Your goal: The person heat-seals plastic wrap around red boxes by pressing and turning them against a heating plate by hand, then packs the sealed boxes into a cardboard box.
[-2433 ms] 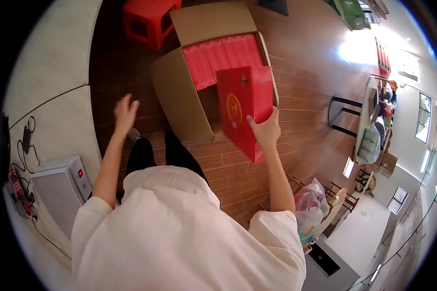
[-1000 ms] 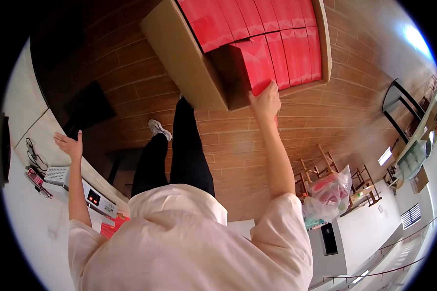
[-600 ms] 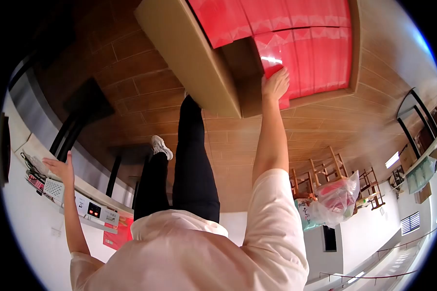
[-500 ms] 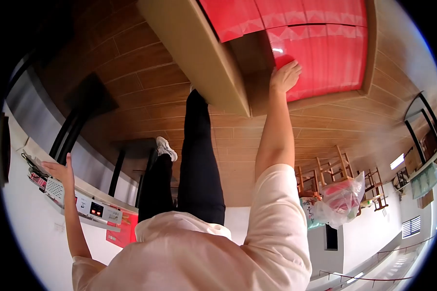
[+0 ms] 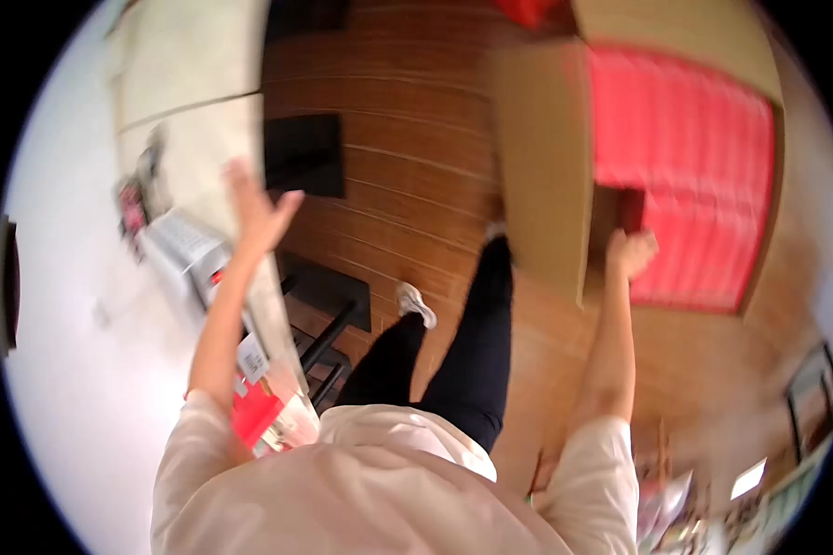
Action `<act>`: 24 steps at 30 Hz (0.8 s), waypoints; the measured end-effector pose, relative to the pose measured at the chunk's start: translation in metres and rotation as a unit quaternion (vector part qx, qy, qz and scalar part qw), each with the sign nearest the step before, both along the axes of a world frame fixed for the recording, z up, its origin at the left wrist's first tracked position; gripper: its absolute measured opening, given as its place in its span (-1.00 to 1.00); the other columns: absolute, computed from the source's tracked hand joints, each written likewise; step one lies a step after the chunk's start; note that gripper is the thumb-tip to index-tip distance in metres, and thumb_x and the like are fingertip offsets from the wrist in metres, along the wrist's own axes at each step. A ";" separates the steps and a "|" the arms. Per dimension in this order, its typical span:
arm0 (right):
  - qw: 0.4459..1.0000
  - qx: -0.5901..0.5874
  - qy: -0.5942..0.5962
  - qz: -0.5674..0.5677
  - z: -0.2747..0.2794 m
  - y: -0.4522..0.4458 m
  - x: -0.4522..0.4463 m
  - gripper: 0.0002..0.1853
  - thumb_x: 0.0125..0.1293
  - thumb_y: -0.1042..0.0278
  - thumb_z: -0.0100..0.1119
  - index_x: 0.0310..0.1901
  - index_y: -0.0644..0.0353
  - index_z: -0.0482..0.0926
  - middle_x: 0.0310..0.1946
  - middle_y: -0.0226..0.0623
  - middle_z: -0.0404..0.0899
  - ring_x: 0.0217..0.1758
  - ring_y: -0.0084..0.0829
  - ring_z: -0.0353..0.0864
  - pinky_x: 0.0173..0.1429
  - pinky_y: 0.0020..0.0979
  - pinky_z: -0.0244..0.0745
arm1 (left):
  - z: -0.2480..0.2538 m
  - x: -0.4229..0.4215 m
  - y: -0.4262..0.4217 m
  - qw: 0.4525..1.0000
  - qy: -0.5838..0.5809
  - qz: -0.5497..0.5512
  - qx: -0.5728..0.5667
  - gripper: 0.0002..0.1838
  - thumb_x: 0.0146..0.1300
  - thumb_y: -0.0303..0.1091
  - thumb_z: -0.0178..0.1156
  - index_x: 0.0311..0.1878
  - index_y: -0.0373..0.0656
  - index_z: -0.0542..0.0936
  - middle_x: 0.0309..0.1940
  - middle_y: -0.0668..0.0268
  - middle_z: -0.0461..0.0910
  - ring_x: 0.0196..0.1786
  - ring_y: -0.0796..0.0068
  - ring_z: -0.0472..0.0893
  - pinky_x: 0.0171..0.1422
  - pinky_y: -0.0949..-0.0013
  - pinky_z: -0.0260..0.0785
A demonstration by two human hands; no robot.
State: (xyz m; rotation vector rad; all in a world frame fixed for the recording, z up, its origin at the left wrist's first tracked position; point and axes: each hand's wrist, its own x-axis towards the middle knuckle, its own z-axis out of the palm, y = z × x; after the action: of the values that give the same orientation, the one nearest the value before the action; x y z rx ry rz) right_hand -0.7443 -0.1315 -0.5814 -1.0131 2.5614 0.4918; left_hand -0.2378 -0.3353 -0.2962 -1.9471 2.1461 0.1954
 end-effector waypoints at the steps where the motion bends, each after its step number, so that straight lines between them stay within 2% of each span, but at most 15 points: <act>1: 0.993 -0.107 -0.023 0.035 0.016 -0.011 0.013 -0.36 0.22 0.07 0.11 0.14 0.49 0.29 0.10 0.03 0.38 0.21 0.01 0.31 0.27 -0.07 0.32 | 0.010 0.003 0.007 0.999 0.024 0.014 0.032 0.10 0.17 0.15 0.18 0.44 -0.39 -0.23 0.48 -0.11 -0.34 0.54 0.01 -0.33 0.56 0.13 -0.41; 2: 0.981 -0.169 -0.004 0.091 0.010 -0.007 0.021 -0.46 0.22 0.15 0.12 0.09 0.42 0.32 0.04 0.06 0.39 0.17 0.05 0.34 0.22 -0.05 0.36 | 0.035 -0.018 0.021 0.981 0.168 0.072 0.064 0.03 0.21 0.07 0.17 0.45 -0.35 -0.20 0.49 -0.09 -0.29 0.54 0.06 -0.32 0.56 0.16 -0.39; 3: 0.963 -0.236 -0.117 0.058 0.049 -0.027 0.040 -0.54 0.23 0.24 0.13 0.07 0.35 0.34 0.00 0.10 0.39 0.14 0.09 0.36 0.17 -0.04 0.37 | 0.054 -0.021 0.043 0.959 0.263 0.074 0.079 -0.03 0.25 -0.02 0.16 0.46 -0.33 -0.18 0.49 -0.08 -0.24 0.53 0.07 -0.17 0.55 0.17 -0.26; 4: 0.952 -0.263 -0.141 0.070 0.072 -0.041 0.060 -0.56 0.21 0.27 0.14 0.06 0.33 0.35 -0.02 0.11 0.39 0.11 0.08 0.38 0.14 -0.05 0.38 | 0.066 -0.014 0.072 0.944 0.318 0.047 0.074 -0.11 0.27 -0.13 0.15 0.45 -0.33 -0.14 0.49 -0.04 -0.18 0.48 0.08 0.08 0.51 0.17 -0.08; 6: 0.933 -0.283 -0.199 0.102 0.118 -0.070 0.096 -0.60 0.20 0.34 0.16 0.04 0.31 0.36 -0.05 0.11 0.40 0.07 0.06 0.42 0.09 -0.08 0.41 | 0.121 -0.010 0.131 0.853 0.495 0.101 0.133 -0.23 0.31 -0.27 0.09 0.46 -0.28 -0.05 0.40 0.03 0.14 0.32 0.23 0.36 0.42 0.21 0.11; 9: 0.859 -0.379 -0.271 0.213 0.198 -0.104 0.171 -0.66 0.21 0.45 0.11 0.01 0.31 0.37 -0.10 0.04 0.43 -0.04 -0.03 0.49 0.05 -0.17 0.45 | 0.167 0.049 0.236 0.810 0.561 0.151 0.077 -0.47 0.36 -0.35 0.04 0.39 -0.09 0.24 0.14 0.20 0.52 0.14 0.41 0.52 0.05 0.37 0.45; 10: 0.832 -0.415 -0.296 0.219 0.232 -0.111 0.208 -0.70 0.23 0.49 0.08 0.00 0.31 0.39 -0.12 -0.01 0.45 -0.08 -0.09 0.51 0.05 -0.21 0.45 | 0.184 0.073 0.269 0.801 0.559 0.207 0.057 -0.56 0.37 -0.38 0.02 0.31 -0.12 0.35 0.08 0.21 0.56 0.09 0.44 0.56 0.04 0.40 0.44; 11: 0.803 -0.444 -0.327 0.227 0.271 -0.116 0.249 -0.74 0.25 0.52 0.04 -0.02 0.31 0.41 -0.15 -0.07 0.47 -0.11 -0.16 0.52 0.04 -0.26 0.45 | 0.182 0.095 0.304 0.755 0.594 0.277 0.011 -0.64 0.38 -0.38 0.01 0.22 -0.13 0.45 0.03 0.20 0.58 0.08 0.41 0.56 0.15 0.37 0.39; 12: 0.780 -0.466 -0.352 0.224 0.317 -0.113 0.303 -0.76 0.26 0.53 0.04 -0.03 0.31 0.43 -0.17 -0.11 0.49 -0.12 -0.21 0.52 0.04 -0.29 0.45 | 0.184 0.126 0.342 0.717 0.617 0.319 -0.057 -0.69 0.39 -0.37 0.00 0.15 -0.18 0.50 -0.04 0.23 0.60 0.05 0.47 0.57 0.13 0.38 0.39; 14: 0.723 -0.476 -0.433 0.252 0.381 -0.088 0.410 -0.79 0.29 0.53 0.01 -0.05 0.29 0.46 -0.18 -0.17 0.53 -0.11 -0.31 0.53 0.02 -0.33 0.45 | 0.181 0.194 0.413 0.725 0.540 0.333 -0.269 -0.73 0.43 -0.30 -0.04 0.00 -0.25 0.54 -0.18 0.31 0.59 -0.07 0.52 0.53 0.11 0.41 0.35; 16: 0.669 -0.438 -0.517 0.306 0.427 -0.046 0.520 -0.80 0.31 0.53 -0.01 -0.04 0.27 0.46 -0.19 -0.21 0.54 -0.09 -0.36 0.53 0.00 -0.35 0.45 | 0.212 0.256 0.473 0.664 0.439 0.464 -0.388 -0.76 0.41 -0.32 0.00 -0.02 -0.25 0.54 -0.21 0.33 0.58 -0.09 0.56 0.50 0.11 0.44 0.32; 19: 0.579 -0.346 -0.613 0.412 0.481 0.058 0.690 -0.77 0.29 0.55 0.00 -0.01 0.24 0.45 -0.14 -0.26 0.52 -0.06 -0.44 0.52 -0.04 -0.45 0.44 | 0.222 0.346 0.571 0.490 0.301 0.512 -0.638 -0.78 0.36 -0.42 0.02 0.02 -0.25 0.49 -0.08 0.27 0.54 -0.05 0.51 0.49 0.08 0.44 0.31; 21: 0.512 -0.256 -0.692 0.440 0.506 0.123 0.788 -0.72 0.27 0.50 0.05 0.02 0.28 0.41 -0.09 -0.22 0.46 -0.01 -0.38 0.46 0.03 -0.42 0.40 | 0.257 0.369 0.622 0.459 0.221 0.515 -0.690 -0.74 0.32 -0.48 0.02 0.07 -0.23 0.46 0.02 0.26 0.49 0.01 0.45 0.48 0.11 0.42 0.31; 23: 0.471 -0.208 -0.650 0.559 0.543 0.191 0.871 -0.58 0.25 0.36 0.14 0.11 0.33 0.35 0.02 -0.10 0.38 0.11 -0.27 0.39 0.17 -0.31 0.30 | 0.267 0.378 0.659 0.421 0.193 0.536 -0.705 -0.71 0.30 -0.49 0.03 0.09 -0.23 0.46 0.05 0.23 0.47 0.07 0.39 0.45 0.17 0.38 0.28; 24: 0.434 -0.196 -0.677 0.561 0.549 0.216 0.903 -0.50 0.24 0.31 0.17 0.16 0.32 0.30 0.07 -0.02 0.35 0.17 -0.16 0.33 0.25 -0.22 0.25 | 0.269 0.377 0.665 0.408 0.168 0.547 -0.711 -0.68 0.28 -0.49 0.04 0.11 -0.22 0.45 0.08 0.21 0.45 0.12 0.33 0.43 0.22 0.34 0.26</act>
State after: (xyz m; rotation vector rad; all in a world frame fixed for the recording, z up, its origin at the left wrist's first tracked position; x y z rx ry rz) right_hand 0.1590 0.0844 -0.0321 -1.9475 0.2618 -0.5933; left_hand 0.1391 0.3298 -0.0273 -4.0394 0.0146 -1.7216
